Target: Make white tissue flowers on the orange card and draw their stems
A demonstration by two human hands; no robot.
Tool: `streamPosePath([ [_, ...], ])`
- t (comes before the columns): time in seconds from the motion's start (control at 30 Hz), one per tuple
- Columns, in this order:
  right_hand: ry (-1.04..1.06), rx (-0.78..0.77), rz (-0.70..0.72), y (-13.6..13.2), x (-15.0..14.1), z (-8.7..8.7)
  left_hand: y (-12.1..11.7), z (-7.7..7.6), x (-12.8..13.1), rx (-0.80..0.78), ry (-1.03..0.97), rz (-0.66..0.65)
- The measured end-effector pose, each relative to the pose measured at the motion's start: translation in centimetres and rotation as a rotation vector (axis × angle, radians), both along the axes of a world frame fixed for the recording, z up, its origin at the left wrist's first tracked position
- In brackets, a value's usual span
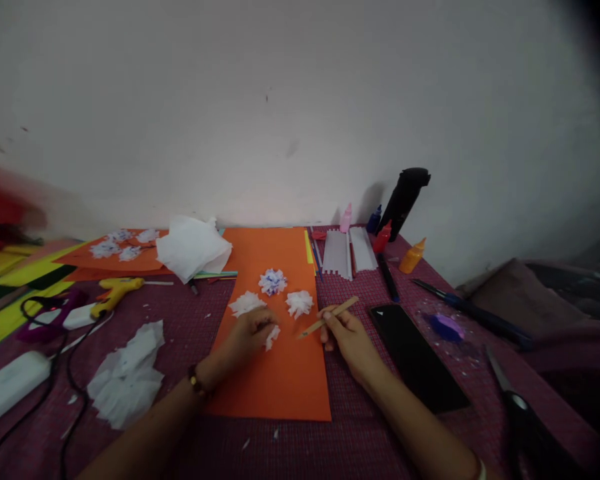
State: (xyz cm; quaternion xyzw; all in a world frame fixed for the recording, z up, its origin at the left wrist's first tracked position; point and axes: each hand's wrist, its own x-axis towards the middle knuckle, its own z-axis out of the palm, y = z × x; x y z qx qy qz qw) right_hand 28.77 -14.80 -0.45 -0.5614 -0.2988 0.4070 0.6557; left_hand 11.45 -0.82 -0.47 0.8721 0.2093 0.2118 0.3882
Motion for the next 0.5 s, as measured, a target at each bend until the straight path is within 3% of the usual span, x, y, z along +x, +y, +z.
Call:
streamPosePath([
  [0.3, -0.043, 0.046, 0.107, -0.3, -0.7, 1.0, 0.3, -0.8, -0.1, 0.061, 0.046, 0.018],
  [0.4, -0.051, 0.045, 0.111, -0.2, -0.8, 1.0, -0.1, 0.7, -0.2, 0.062, 0.003, -0.007],
  [0.5, -0.069, 0.024, 0.094, -0.3, -0.8, 0.9, 0.2, 4.2, -1.6, 0.079, -0.096, 0.043],
])
